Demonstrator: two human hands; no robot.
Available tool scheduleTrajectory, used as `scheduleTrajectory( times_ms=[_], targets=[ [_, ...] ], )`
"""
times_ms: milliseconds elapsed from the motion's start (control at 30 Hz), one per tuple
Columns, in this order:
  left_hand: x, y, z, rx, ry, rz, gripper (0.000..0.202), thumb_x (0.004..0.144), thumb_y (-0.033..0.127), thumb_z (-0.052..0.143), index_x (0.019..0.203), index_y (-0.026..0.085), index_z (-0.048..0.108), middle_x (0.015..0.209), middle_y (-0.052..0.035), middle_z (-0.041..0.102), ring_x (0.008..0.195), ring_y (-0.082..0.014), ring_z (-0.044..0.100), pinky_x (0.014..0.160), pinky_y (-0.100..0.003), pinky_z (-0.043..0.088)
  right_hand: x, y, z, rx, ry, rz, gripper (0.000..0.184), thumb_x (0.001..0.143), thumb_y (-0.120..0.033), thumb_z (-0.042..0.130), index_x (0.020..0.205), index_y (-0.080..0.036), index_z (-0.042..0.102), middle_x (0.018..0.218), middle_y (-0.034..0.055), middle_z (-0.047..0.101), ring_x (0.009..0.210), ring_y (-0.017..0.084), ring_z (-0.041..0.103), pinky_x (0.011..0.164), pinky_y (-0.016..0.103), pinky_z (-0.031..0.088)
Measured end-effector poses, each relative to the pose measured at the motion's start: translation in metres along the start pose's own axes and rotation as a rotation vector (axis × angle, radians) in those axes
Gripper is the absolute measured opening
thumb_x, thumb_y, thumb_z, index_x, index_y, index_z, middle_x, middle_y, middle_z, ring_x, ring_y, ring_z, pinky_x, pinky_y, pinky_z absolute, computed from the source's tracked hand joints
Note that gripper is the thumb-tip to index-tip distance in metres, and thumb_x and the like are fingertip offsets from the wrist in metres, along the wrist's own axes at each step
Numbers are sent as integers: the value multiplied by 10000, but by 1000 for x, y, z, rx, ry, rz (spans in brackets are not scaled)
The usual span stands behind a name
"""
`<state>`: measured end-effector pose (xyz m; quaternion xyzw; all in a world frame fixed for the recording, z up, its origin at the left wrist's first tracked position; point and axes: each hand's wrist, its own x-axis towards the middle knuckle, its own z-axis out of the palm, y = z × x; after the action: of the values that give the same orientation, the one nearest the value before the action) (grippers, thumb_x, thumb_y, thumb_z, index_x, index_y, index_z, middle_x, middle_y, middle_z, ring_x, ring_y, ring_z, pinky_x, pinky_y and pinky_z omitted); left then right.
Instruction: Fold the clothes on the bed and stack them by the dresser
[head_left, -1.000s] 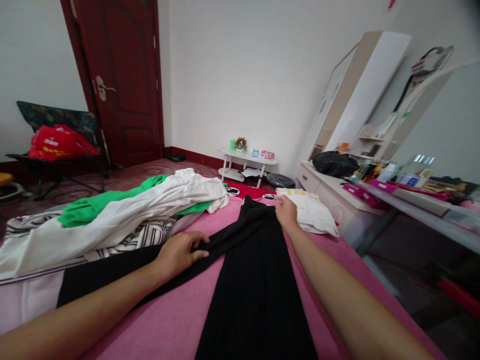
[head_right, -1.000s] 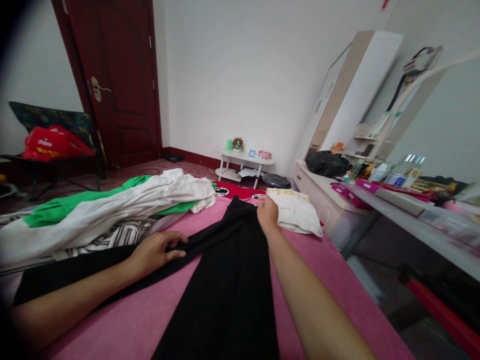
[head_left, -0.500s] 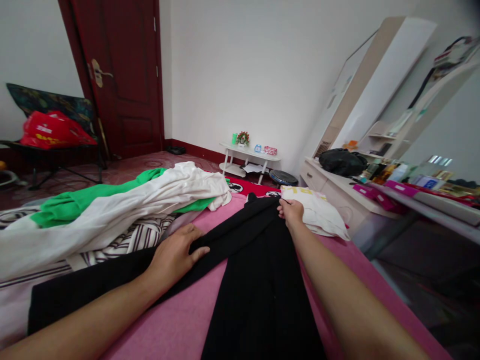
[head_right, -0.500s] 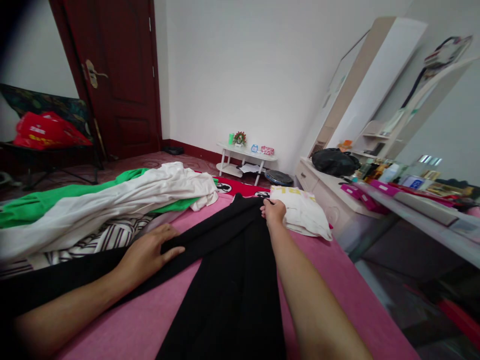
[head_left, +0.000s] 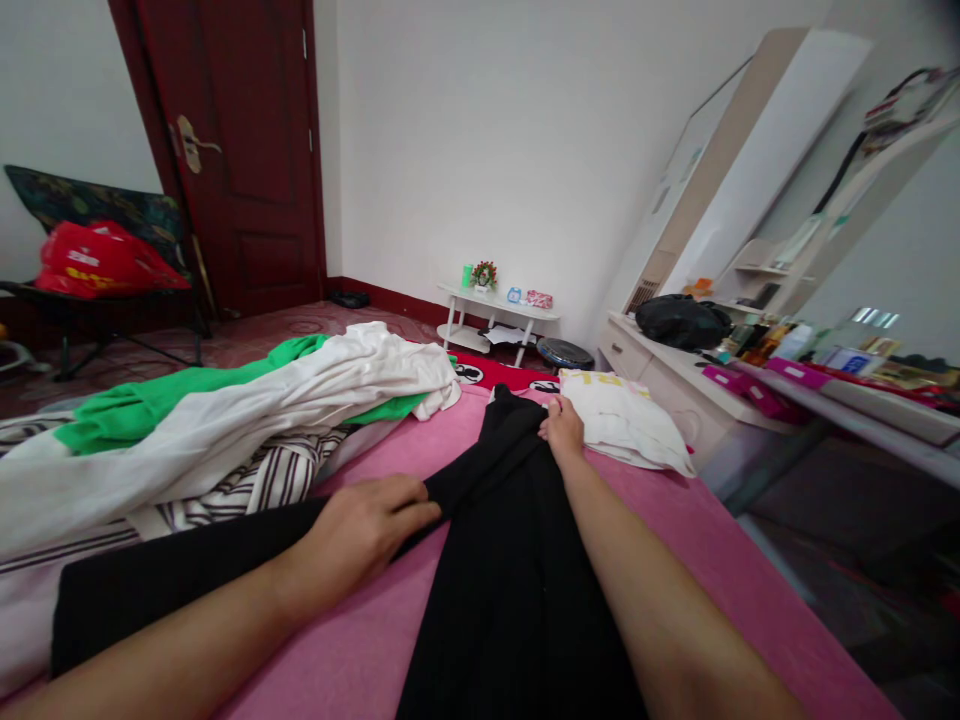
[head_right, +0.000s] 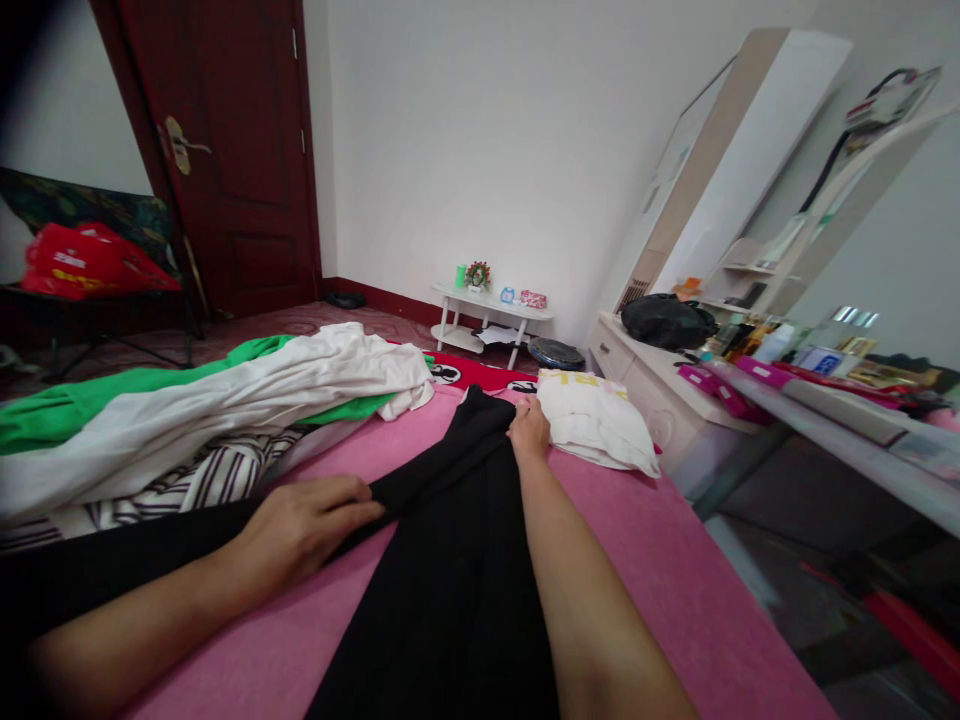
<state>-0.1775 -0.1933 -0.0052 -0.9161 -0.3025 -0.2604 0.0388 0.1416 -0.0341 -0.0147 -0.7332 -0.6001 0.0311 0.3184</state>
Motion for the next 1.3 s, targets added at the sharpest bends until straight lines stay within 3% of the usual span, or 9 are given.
scheduleTrajectory(
  times_ms=[100, 200, 300, 433, 567, 767, 933, 1167, 1300],
  targets=[
    [3, 17, -4, 40, -132, 242, 211, 947, 195, 422, 1055, 213, 603, 979, -42, 592, 812, -158, 560, 668, -267, 454, 3, -5, -12, -26, 132, 73, 430, 906, -323, 278, 1089, -180, 641, 963, 121, 675, 903, 249, 626, 775, 345, 470],
    [4, 21, -3, 36, -172, 259, 206, 940, 161, 414, 1033, 194, 596, 973, -41, 573, 800, -160, 548, 644, -279, 447, 13, -6, -21, 3, 207, -55, 389, 852, -207, 358, 1128, -195, 631, 1188, 111, 599, 1056, 246, 565, 889, 351, 431],
    [4, 19, -2, 35, -198, 256, 206, 943, 170, 409, 1063, 195, 575, 985, -41, 559, 805, -168, 541, 638, -292, 441, 23, -6, -26, 90, -27, -262, 517, 818, -168, 427, 1331, -213, 477, 1256, 77, 570, 998, 201, 585, 868, 321, 451],
    [3, 18, -1, 25, -215, 233, 198, 944, 176, 409, 1070, 198, 560, 992, -36, 547, 803, -167, 538, 637, -296, 434, 30, -2, -39, 96, -407, -255, 545, 893, -365, 401, 1404, -177, 381, 1063, 86, 660, 588, 132, 560, 639, 288, 480],
    [4, 17, 0, 18, -206, 207, 194, 929, 149, 427, 1059, 205, 561, 987, -31, 544, 792, -161, 538, 635, -292, 429, 32, 5, -66, 118, -406, -248, 449, 892, -403, 357, 1094, -156, 673, 842, 51, 667, 512, 106, 489, 505, 231, 410],
    [2, 17, 4, 18, -186, 198, 206, 919, 137, 430, 1055, 215, 563, 980, -38, 546, 799, -162, 545, 635, -279, 428, 20, 24, -93, 1, -558, -224, 461, 661, -126, 532, 1097, -150, 678, 545, -31, 577, 455, 102, 454, 477, 209, 344],
    [2, 17, 5, 14, -165, 198, 212, 922, 124, 412, 1042, 207, 566, 962, -46, 550, 793, -157, 544, 652, -274, 433, -6, 33, -88, -310, -532, -461, 740, 621, -28, 518, 1316, -281, 515, 768, -6, 672, 701, 159, 586, 645, 224, 397],
    [2, 17, 5, 16, -186, 190, 198, 911, 130, 442, 1049, 212, 558, 958, -37, 544, 773, -162, 543, 633, -281, 431, -4, 11, -95, -548, -263, -547, 325, 772, -129, 465, 948, -235, 716, 1033, 87, 654, 888, 233, 603, 723, 286, 407],
    [2, 17, 5, 19, -180, 188, 200, 902, 119, 449, 1038, 208, 565, 957, -41, 547, 785, -163, 544, 637, -278, 432, 4, -9, -89, -373, -292, -575, 261, 846, -204, 439, 833, -198, 700, 914, 64, 679, 883, 195, 613, 771, 269, 417]
  ],
)
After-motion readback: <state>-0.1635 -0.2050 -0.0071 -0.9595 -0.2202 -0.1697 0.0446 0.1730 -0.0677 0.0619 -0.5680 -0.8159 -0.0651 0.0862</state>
